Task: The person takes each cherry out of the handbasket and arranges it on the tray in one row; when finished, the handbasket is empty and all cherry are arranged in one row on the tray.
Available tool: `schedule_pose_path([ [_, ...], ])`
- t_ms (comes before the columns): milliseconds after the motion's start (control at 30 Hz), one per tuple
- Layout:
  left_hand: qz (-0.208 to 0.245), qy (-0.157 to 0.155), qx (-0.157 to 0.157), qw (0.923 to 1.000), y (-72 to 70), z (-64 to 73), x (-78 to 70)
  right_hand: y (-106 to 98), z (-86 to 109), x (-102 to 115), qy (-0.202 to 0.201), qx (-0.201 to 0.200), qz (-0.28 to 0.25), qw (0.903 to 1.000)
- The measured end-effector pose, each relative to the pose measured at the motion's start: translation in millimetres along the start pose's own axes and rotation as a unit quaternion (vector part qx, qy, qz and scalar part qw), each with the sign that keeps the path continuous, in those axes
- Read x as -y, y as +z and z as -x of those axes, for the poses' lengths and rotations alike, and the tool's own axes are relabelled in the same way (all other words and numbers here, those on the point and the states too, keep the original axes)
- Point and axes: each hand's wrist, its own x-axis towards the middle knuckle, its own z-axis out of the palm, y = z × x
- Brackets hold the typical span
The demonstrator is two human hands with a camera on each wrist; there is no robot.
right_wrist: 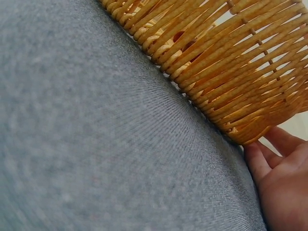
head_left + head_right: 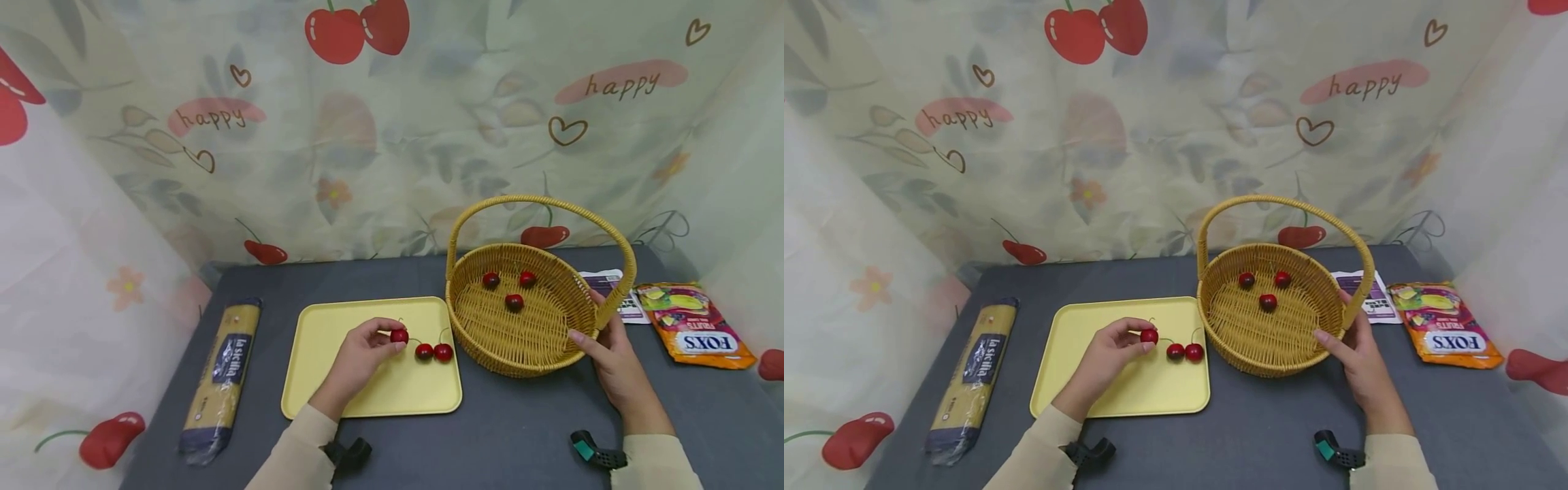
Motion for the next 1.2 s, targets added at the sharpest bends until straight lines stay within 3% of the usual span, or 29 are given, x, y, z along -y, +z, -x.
schedule_pose_path([
  [333, -0.058, 0.021, -0.012, 0.9980, 6.8, 0.0, 19.8, -2, 1.2, 1, 0.005, -0.010, 0.003, 0.9999],
  [800, -0.127, 0.053, 0.000, 0.9905, 7.3, 0.4, 22.1, -1, 0.2, 1, -0.001, -0.004, -0.005, 1.0000],
  [1200, -0.145, 0.060, 0.001, 0.9876, 7.4, 2.1, 23.1, 0, -0.2, 0, 0.000, 0.000, -0.008, 1.0000],
])
